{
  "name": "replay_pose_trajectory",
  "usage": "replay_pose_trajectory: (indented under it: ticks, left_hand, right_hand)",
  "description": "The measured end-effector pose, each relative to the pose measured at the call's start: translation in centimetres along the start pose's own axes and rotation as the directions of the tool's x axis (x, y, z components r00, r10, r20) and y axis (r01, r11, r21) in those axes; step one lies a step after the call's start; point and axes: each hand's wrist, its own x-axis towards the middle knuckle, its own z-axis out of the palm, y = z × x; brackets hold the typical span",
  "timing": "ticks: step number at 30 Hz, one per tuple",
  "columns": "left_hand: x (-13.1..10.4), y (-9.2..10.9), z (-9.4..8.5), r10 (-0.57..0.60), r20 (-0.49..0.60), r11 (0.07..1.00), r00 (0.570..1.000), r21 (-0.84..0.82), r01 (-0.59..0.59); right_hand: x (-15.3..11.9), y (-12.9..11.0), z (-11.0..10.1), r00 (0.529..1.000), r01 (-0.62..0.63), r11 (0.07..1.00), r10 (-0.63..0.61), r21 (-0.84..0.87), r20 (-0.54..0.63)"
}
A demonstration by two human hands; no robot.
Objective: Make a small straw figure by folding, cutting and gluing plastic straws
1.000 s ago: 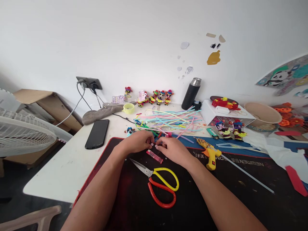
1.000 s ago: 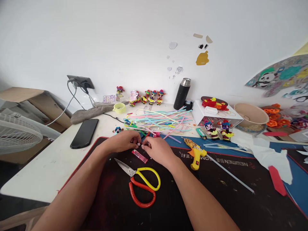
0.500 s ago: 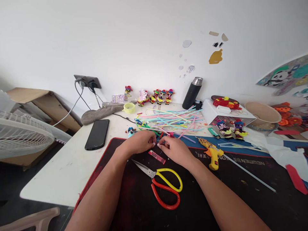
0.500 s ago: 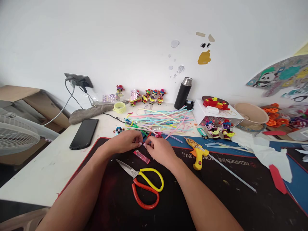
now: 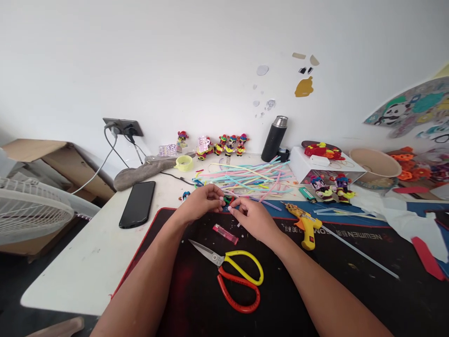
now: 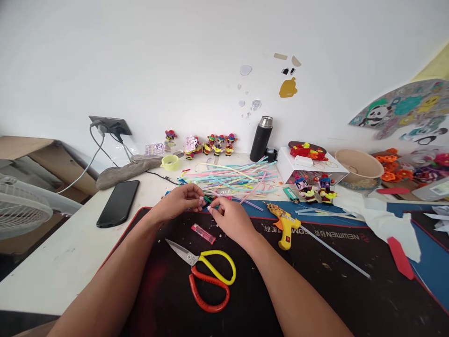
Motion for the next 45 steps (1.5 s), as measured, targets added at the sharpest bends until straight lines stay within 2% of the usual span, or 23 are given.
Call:
replay_pose_trajectory:
  ticks: [3, 6, 11, 16, 22, 26, 29, 32, 38, 45]
  left_hand:
    - [0.0, 0.1, 0.3, -0.032, -0.024, 0.993, 0.999, -0.11, 0.029]
    - [0.0, 0.3, 0.7, -0.088, -0.049, 0.955, 0.995, -0.287, 0.07]
    - [0.1, 0.7, 1.3, -0.197, -0.129, 0.789, 0.972, -0.609, 0.08]
    - [0.2, 1.0, 2.2, -0.24, -0.039, 0.615, 0.97, -0.779, 0.12]
    - [0.1, 0.4, 3.8, -0.235, 0.084, 0.514, 0.968, -0.835, 0.197]
    - [-0.1, 0.4, 4.8, -0.178, 0.104, 0.455, 0.978, -0.873, 0.176]
    - [-0.1, 0.3, 5.3, -0.178, 0.095, 0.419, 0.98, -0.893, 0.162]
    - [-0.1, 0.3, 5.5, -0.206, 0.087, 0.374, 0.975, -0.914, 0.16]
    - [-0.2, 0.8, 5.4, -0.187, 0.063, 0.295, 0.98, -0.948, 0.117]
    - [-0.3, 1.1, 5.1, -0.162, 0.063, 0.289, 0.985, -0.951, 0.109]
  right_hand:
    - [0.0, -0.2, -0.2, 1.0, 0.008, 1.0, -0.008, -0.007, -0.026]
    - [0.0, -0.5, -0.4, 0.998, 0.004, 1.0, -0.004, 0.009, -0.061]
    - [0.0, -0.6, -0.7, 0.991, 0.012, 0.999, -0.006, 0.042, -0.132]
    - [0.0, -0.4, -0.6, 0.98, 0.047, 0.999, -0.042, 0.023, -0.197]
    - [-0.2, -0.3, -0.3, 0.972, 0.101, 0.995, -0.093, 0.027, -0.215]
    - [-0.3, -0.5, -0.1, 0.978, 0.125, 0.992, -0.12, 0.016, -0.171]
    - [-0.4, -0.8, 0.0, 0.984, 0.118, 0.993, -0.121, -0.024, -0.132]
    - [-0.5, -1.0, -0.1, 0.984, 0.126, 0.992, -0.125, -0.001, -0.124]
    - [-0.7, -1.2, -0.7, 0.967, 0.143, 0.984, -0.116, 0.106, -0.226]
    - [-0.5, -1.1, -1.1, 0.969, 0.106, 0.987, -0.075, 0.122, -0.235]
